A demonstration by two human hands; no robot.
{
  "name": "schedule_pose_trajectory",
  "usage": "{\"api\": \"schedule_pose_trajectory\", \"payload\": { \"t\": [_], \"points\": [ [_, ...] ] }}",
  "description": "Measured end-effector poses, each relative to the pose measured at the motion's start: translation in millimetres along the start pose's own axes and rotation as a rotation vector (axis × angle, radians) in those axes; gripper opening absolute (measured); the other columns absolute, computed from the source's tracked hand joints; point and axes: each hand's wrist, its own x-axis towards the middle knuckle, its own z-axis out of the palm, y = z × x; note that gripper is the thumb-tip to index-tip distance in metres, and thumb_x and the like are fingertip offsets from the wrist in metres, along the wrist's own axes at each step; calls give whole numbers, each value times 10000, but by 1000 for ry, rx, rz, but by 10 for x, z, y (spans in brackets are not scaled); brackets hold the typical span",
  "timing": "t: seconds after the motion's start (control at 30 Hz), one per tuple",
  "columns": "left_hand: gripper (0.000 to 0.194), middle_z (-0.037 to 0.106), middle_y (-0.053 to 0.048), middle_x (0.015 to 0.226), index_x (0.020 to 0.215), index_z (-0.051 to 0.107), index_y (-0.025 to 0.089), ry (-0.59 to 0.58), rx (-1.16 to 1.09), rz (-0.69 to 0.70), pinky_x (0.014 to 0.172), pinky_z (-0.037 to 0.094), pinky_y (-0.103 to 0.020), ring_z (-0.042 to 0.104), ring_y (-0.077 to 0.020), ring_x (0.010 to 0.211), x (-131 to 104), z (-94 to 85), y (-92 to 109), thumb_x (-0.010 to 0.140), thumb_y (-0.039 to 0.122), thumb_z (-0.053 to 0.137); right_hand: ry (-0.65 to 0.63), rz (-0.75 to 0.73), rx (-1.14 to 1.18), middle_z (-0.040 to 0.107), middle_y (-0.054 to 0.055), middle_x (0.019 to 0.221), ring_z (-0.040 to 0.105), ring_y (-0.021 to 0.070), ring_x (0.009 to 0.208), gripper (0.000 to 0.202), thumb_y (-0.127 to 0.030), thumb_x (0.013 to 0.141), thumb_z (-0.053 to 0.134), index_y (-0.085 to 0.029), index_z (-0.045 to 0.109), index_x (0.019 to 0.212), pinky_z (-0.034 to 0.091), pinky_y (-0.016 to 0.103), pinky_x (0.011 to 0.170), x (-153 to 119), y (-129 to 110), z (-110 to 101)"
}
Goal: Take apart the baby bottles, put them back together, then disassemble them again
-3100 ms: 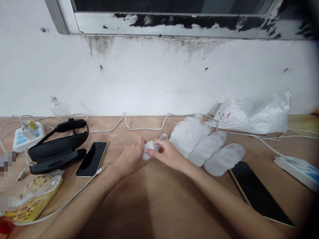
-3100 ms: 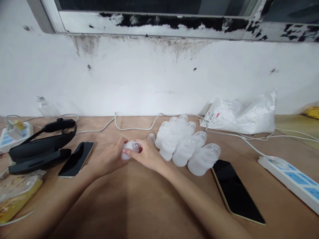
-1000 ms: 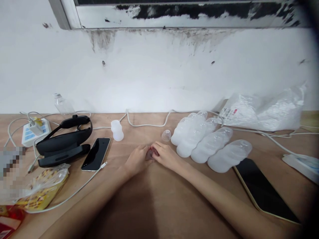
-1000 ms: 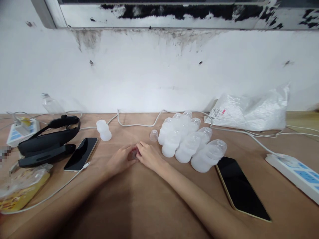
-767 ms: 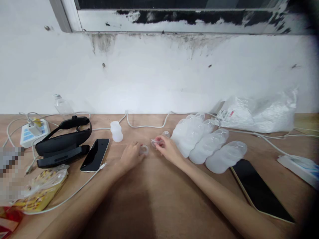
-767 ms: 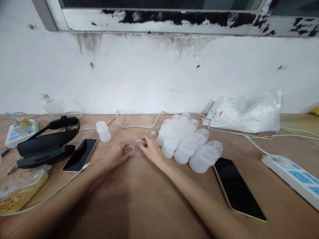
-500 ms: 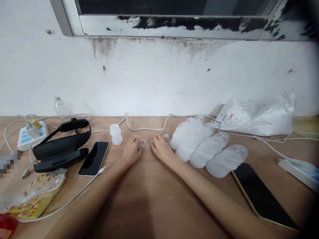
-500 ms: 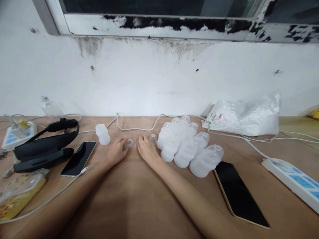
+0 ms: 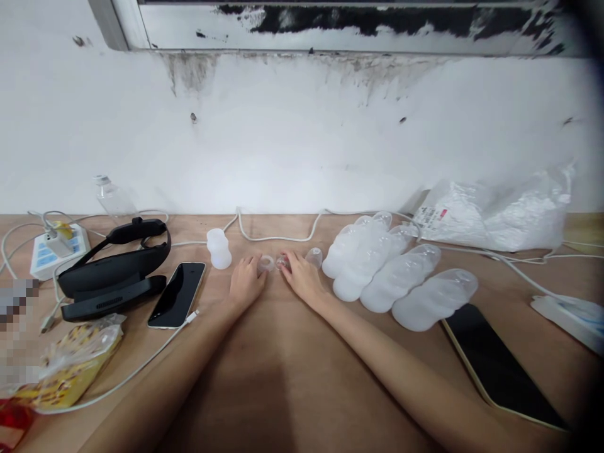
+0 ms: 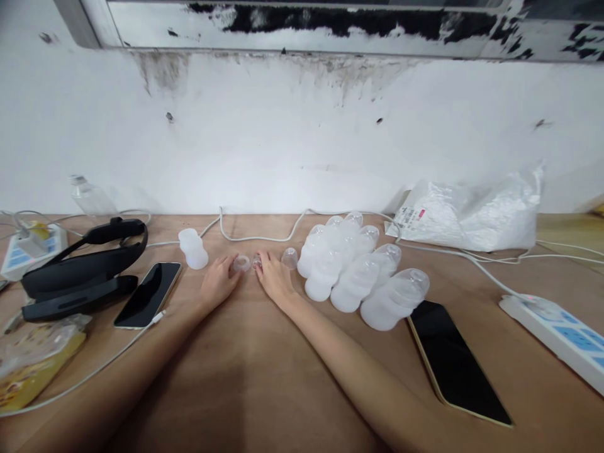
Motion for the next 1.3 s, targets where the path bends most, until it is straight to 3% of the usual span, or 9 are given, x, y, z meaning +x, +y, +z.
{"api": "schedule_pose_trajectory", "payload": {
  "t": [0.3, 0.4, 0.5, 0.57, 0.63, 0.8, 1.0, 1.17, 1.3],
  "points": [
    [381, 567, -103, 1064, 1155, 453, 151, 46, -50, 10, 828, 410, -323, 521, -217, 977, -6, 6, -13, 775, 177, 477, 4, 18, -102, 520, 105, 1120, 568, 208, 879, 351, -235, 842, 390, -158, 413, 1184, 445, 280, 630, -24, -110, -100],
    [381, 553, -95, 1071, 1144, 449, 159, 79, -89, 35, 826, 423, -316, 533, -201, 958, -2, 34, -50, 765, 164, 487, 51, 32, -145, 425, 149, 1194, 556, 223, 880, 453, -245, 813, 441, -135, 337, 1240, 443, 292, 613, -69, -191, -479],
    [393, 519, -105, 1074, 1133, 440, 141, 130, -129, 55, 810, 440, -324, 537, -202, 940, -5, 56, -63, 747, 162, 509, 127, 67, -265, 423, 132, 1152, 560, 219, 822, 377, -275, 810, 442, -167, 398, 1169, 427, 288, 549, -218, -251, -1099],
    [386, 474, -122, 1101, 1120, 436, 128, 182, -150, 72, 837, 428, -344, 501, -219, 995, -15, 42, -28, 744, 162, 514, 185, 193, -430, 441, 145, 1106, 552, 257, 842, 360, -343, 796, 469, -155, 443, 1102, 404, 286, 509, -336, -249, -1474],
    [350, 437, -125, 1119, 1100, 441, 135, 233, -166, 104, 869, 405, -369, 452, -235, 1049, -35, -14, 53, 756, 167, 499, 117, 298, -515, 451, 164, 1092, 569, 261, 781, 405, -410, 784, 475, -135, 449, 1080, 385, 294, 488, -414, -207, -1693],
    [282, 424, -101, 1133, 1073, 447, 168, 264, -200, 260, 900, 381, -352, 430, -208, 1046, -153, -337, 396, 791, 185, 454, -258, 306, -540, 544, 158, 930, 593, 276, 734, 294, -318, 749, 541, -113, 517, 959, 359, 296, 506, -389, -45, -1624],
    [550, 453, -99, 1189, 1208, 316, 191, 41, -288, 503, 916, 370, -357, 431, -214, 1094, -342, -695, 737, 761, 422, 537, -128, 52, -277, 570, 87, 831, 563, 212, 624, 281, -361, 688, 563, -185, 505, 899, 356, 296, 513, -443, -81, -1610],
    [440, 564, -81, 1022, 1103, 424, 167, -204, -91, 482, 773, 437, -359, 552, -231, 902, -355, -831, 748, 764, 429, 523, -290, -190, 72, 591, 20, 831, 539, 173, 708, 233, -333, 687, 545, -213, 505, 883, 386, 271, 601, -435, -177, -1668],
    [427, 547, -73, 1020, 1127, 422, 189, -260, 63, 447, 644, 455, -311, 580, -221, 800, -329, -978, 696, 762, 396, 502, -350, -281, 179, 593, 22, 907, 536, 174, 788, 233, -280, 685, 520, -211, 527, 907, 386, 270, 664, -362, -182, -1591]
  ]
}}
